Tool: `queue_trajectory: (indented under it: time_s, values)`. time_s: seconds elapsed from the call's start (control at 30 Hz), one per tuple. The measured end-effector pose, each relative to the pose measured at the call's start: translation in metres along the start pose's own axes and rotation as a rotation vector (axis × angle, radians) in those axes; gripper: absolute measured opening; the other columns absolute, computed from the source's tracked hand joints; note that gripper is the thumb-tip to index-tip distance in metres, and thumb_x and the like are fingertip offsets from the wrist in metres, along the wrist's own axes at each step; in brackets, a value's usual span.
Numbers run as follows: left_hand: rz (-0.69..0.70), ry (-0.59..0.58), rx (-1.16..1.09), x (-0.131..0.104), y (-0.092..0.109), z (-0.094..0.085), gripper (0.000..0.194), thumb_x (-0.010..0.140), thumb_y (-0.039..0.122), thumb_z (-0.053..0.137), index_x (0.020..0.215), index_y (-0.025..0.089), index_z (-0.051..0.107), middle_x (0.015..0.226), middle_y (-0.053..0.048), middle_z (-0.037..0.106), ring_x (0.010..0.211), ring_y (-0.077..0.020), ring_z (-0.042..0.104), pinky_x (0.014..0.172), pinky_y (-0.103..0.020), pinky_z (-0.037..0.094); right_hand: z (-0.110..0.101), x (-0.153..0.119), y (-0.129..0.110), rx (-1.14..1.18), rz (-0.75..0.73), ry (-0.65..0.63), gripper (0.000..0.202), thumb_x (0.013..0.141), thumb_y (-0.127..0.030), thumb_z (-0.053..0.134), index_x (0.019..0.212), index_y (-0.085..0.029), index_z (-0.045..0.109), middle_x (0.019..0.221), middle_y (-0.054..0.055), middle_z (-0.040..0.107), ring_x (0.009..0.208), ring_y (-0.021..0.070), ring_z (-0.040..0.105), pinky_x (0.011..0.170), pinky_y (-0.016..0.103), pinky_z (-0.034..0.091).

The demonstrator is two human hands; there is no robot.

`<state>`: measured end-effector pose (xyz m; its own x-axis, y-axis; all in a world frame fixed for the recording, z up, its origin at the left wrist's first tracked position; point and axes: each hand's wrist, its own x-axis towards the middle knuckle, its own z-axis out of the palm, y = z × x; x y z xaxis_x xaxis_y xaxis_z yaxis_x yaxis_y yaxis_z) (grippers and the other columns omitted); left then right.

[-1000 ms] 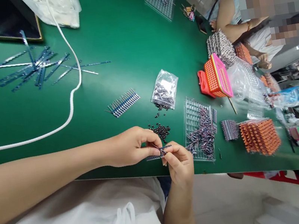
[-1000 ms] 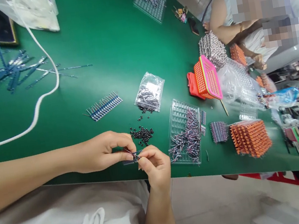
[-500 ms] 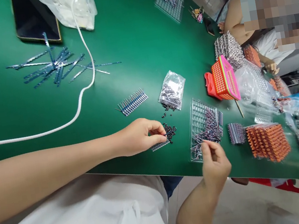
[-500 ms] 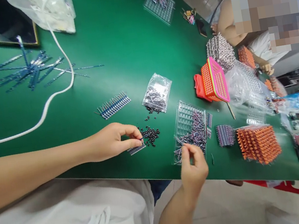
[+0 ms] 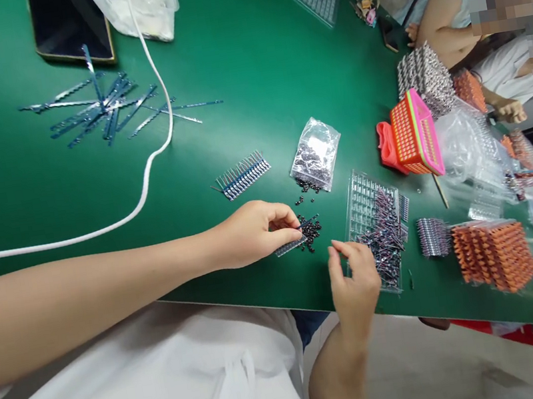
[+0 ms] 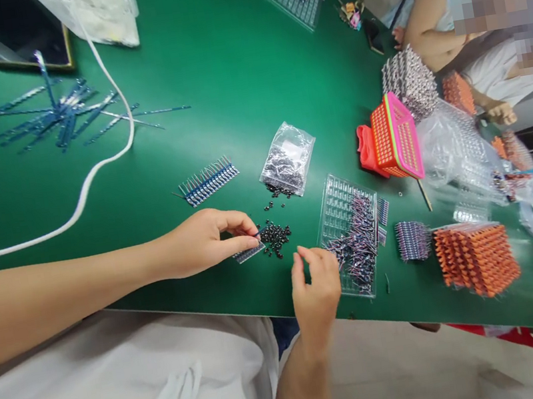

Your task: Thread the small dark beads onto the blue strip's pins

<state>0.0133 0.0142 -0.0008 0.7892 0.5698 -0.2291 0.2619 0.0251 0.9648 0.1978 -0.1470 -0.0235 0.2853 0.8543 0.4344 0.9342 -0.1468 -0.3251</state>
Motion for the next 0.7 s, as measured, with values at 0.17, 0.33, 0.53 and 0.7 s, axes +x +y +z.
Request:
queue_trajectory:
  time_s: [0.17, 0.33, 0.53, 0.7]
  values:
    - [0.012, 0.000, 0.014, -0.001, -0.001, -0.001, 0.022, 0.085, 0.038, 0.063, 0.084, 0.017, 0.070, 0.078, 0.000, 0.073, 0.072, -0.0137, 0.060, 0.066, -0.023, 0.044, 0.014, 0.002, -0.003, -0.059, -0.042, -0.091, 0.014, 0.094, -0.018, 0.056, 0.101, -0.019, 0.068, 0.089, 0.006, 0.065, 0.088, 0.0174, 0.059, 0.081, 0.034, 0.050]
    - [0.004, -0.012, 0.022, -0.001, -0.001, -0.001, 0.023, 0.085, 0.038, 0.061, 0.086, 0.017, 0.070, 0.081, -0.001, 0.075, 0.075, -0.0152, 0.062, 0.068, -0.024, 0.045, 0.018, 0.006, -0.001, -0.110, -0.089, -0.107, 0.017, 0.094, -0.018, 0.055, 0.105, -0.018, 0.069, 0.090, 0.007, 0.065, 0.087, 0.0181, 0.058, 0.082, 0.035, 0.049]
    - [-0.003, -0.021, 0.046, -0.001, 0.001, -0.001, 0.025, 0.085, 0.039, 0.060, 0.088, 0.016, 0.070, 0.084, -0.002, 0.075, 0.077, -0.0161, 0.063, 0.068, -0.024, 0.046, 0.019, 0.010, -0.002, -0.137, -0.096, -0.146, 0.016, 0.095, -0.021, 0.054, 0.103, -0.018, 0.068, 0.092, 0.007, 0.065, 0.089, 0.0184, 0.057, 0.083, 0.034, 0.049]
    - [0.007, -0.030, 0.050, -0.001, 0.001, -0.001, 0.026, 0.086, 0.040, 0.060, 0.088, 0.017, 0.070, 0.083, -0.002, 0.075, 0.078, -0.0164, 0.064, 0.067, -0.024, 0.045, 0.024, 0.015, -0.002, -0.117, -0.028, -0.155, 0.014, 0.094, -0.022, 0.053, 0.093, -0.019, 0.067, 0.087, 0.005, 0.064, 0.088, 0.0180, 0.057, 0.082, 0.033, 0.048]
